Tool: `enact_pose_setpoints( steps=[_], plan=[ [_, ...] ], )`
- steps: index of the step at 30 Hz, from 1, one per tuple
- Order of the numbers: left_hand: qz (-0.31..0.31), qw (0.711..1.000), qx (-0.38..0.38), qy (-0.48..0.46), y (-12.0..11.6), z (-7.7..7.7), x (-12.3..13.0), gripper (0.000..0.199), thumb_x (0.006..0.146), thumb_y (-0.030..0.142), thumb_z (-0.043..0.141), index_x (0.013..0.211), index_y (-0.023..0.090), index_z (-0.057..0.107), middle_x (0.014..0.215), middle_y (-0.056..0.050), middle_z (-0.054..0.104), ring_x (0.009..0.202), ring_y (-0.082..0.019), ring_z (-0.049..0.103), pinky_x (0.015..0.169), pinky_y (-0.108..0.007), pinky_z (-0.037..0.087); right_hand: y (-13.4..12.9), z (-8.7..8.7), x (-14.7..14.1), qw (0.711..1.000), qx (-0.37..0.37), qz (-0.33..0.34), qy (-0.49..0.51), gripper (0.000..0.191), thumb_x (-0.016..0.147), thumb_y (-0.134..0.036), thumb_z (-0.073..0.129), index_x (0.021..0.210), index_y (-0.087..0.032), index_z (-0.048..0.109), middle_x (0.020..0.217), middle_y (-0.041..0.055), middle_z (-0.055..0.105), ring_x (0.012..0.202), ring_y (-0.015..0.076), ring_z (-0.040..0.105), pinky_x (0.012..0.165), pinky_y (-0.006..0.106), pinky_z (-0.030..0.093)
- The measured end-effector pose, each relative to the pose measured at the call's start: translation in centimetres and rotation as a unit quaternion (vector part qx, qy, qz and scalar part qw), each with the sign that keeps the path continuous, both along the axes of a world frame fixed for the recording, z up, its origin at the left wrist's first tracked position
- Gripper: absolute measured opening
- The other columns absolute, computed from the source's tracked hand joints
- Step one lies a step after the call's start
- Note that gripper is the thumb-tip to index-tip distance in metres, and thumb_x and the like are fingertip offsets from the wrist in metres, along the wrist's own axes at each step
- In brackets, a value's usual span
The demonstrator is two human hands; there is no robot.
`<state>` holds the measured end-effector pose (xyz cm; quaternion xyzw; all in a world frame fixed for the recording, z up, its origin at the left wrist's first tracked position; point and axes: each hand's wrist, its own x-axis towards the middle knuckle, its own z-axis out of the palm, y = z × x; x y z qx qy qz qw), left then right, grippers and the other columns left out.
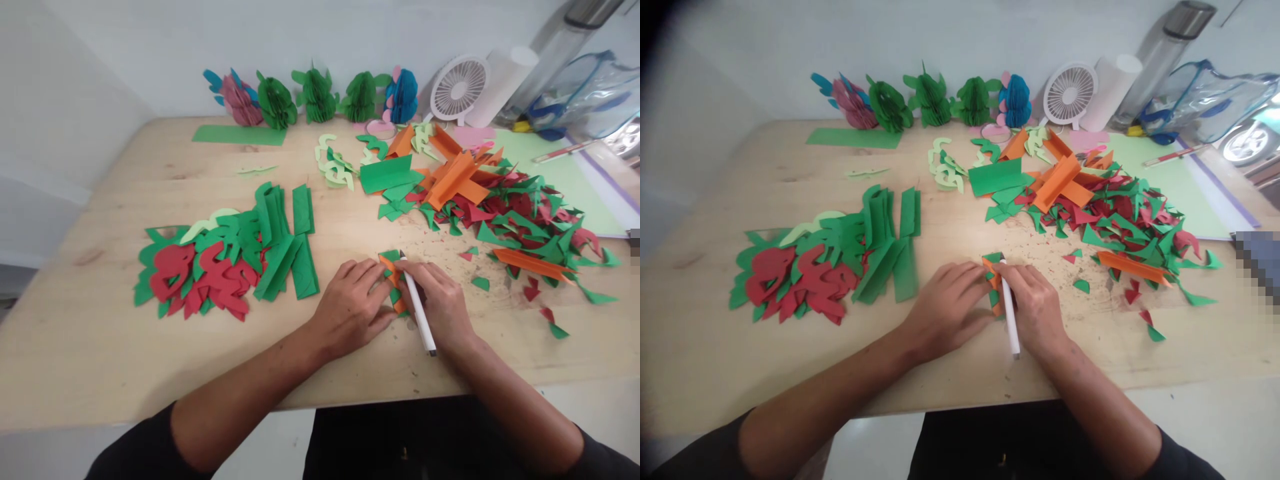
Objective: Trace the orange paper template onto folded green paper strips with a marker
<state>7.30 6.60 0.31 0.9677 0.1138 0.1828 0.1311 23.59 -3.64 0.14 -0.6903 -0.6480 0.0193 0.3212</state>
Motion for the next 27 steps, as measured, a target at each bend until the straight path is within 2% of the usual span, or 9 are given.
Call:
enact_pose_setpoints(
  steps=[21, 27],
  plan=[
    [0.018, 1.0, -0.002, 0.01, -0.07, 0.14, -0.07, 0.037, 0.091, 0.041, 0.055, 0.113, 0.013, 0.064, 0.13, -0.016, 0.061, 0.121, -0.031, 0.053, 0.101, -0.048, 0.042, 0.03, 0.35, -0.25, 1.0, 0.01, -0.008, -0.012, 0.026, 0.091, -0.013, 0.051, 0.114, -0.019, 0.063, 0.094, 0.0077, 0.072, 0.084, 0.0215, 0.065, 0.071, 0.033, 0.052],
    [0.019, 1.0, -0.001, 0.016, -0.1, 0.11, 0.0, 0.032, 0.089, 0.037, 0.055, 0.11, 0.014, 0.064, 0.13, -0.015, 0.061, 0.121, -0.03, 0.053, 0.103, -0.047, 0.04, 0.17, 0.61, -0.44, 0.999, 0.013, -0.008, -0.033, 0.025, 0.09, -0.01, 0.05, 0.108, -0.016, 0.066, 0.082, 0.0064, 0.071, 0.074, 0.0201, 0.062, 0.067, 0.032, 0.051]
  ],
)
